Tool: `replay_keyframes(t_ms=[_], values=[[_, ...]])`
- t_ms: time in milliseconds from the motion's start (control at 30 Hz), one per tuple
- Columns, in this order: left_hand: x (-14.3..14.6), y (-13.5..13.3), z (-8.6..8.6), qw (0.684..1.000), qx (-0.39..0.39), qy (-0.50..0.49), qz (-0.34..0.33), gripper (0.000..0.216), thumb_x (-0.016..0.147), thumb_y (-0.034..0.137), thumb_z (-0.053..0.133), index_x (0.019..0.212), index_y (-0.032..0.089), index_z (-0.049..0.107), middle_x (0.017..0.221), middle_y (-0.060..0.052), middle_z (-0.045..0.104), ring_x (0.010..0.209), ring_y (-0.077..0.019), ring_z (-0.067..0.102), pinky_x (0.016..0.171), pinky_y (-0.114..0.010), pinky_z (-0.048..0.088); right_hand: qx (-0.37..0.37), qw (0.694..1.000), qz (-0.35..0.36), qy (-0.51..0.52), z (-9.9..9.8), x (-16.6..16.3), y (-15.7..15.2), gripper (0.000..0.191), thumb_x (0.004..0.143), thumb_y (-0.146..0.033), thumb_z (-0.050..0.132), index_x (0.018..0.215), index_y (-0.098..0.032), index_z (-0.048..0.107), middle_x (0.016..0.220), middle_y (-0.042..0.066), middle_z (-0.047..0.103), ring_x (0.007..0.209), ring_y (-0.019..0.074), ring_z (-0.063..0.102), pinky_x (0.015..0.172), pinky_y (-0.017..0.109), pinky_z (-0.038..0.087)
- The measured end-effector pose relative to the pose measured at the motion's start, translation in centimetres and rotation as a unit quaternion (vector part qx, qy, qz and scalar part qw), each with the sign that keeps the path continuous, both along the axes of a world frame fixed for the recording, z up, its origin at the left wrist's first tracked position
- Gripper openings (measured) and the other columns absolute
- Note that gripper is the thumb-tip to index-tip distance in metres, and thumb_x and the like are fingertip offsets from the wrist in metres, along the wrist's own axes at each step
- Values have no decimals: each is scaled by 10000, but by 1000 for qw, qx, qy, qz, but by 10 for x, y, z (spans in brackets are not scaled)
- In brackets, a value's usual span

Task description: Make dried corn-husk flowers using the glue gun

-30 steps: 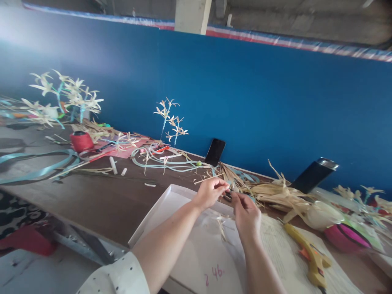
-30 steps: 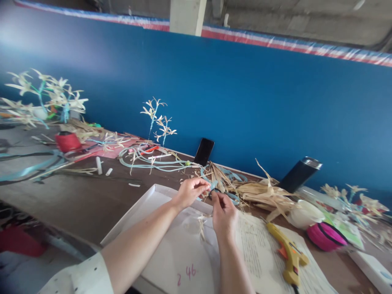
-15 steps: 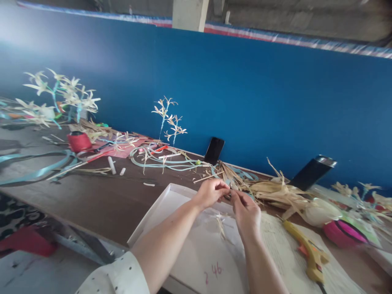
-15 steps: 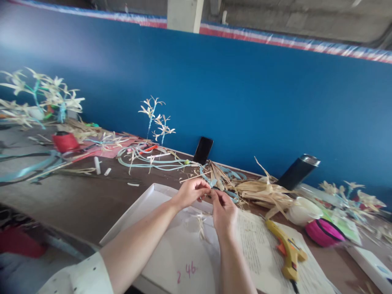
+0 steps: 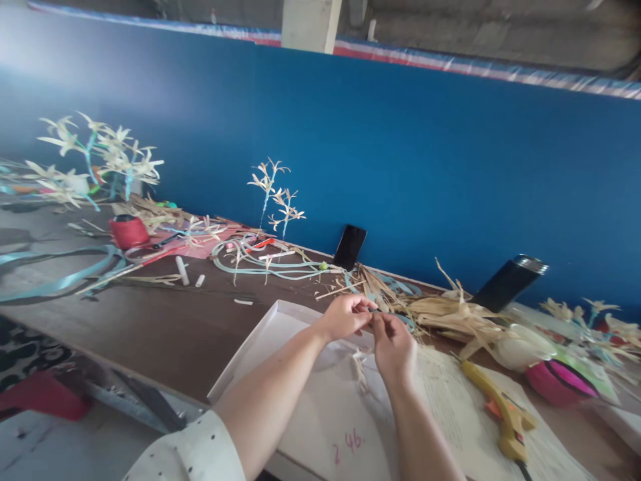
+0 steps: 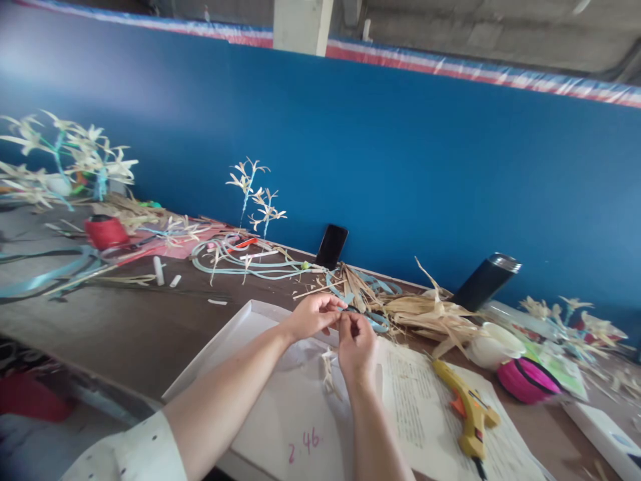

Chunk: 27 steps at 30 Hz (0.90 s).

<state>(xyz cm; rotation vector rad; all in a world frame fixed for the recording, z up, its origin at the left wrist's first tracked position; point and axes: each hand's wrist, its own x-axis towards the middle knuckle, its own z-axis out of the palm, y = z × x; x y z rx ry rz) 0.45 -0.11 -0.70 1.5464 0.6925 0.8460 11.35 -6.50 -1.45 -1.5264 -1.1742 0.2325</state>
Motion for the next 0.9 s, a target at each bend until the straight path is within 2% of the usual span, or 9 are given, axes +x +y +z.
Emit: replay_keyframes(t_ms=[100,200,367,567,800,900], values=[[-5,-2,7,999,-10,-11,-29,332,722,198,545,1044,151,609,836,-52,588,691,-135,602,513,-211,498,0,1000,-8,2,-2,3,1,340,763,-467,517,764,-152,648,685,74,669,599,195,580,545,263,407],[-11,-5,14,996,-27,-51,-69,370,734,199,526,1097,172,590,921,-66,602,706,-115,589,530,-200,496,-11,999,-48,7,-6,14,3,337,768,-454,521,774,-144,654,621,51,646,550,182,550,518,258,386],[-9,-1,12,999,-11,-36,28,371,721,343,618,1020,124,629,775,-60,603,649,-116,549,482,-194,474,-6,999,-42,0,-6,18,0,351,760,-488,550,775,-162,678,636,29,645,568,167,543,542,249,391],[-2,3,1,997,5,-67,39,400,692,414,657,973,131,667,786,-61,637,668,-119,560,508,-196,479,13,1000,-2,-13,-6,7,-1,346,773,-491,552,794,-171,684,702,49,669,634,178,583,595,251,415],[-2,4,0,998,13,-50,44,331,709,380,635,915,128,697,780,-61,658,673,-127,579,511,-193,472,39,998,7,-56,-8,5,0,341,788,-478,539,781,-167,680,717,62,664,631,176,582,606,260,425],[-2,4,0,998,16,-43,45,329,718,377,622,922,130,699,851,-71,669,694,-132,587,519,-194,472,44,997,8,-62,-9,5,0,346,790,-479,534,791,-166,682,728,68,666,638,178,585,610,265,433]])
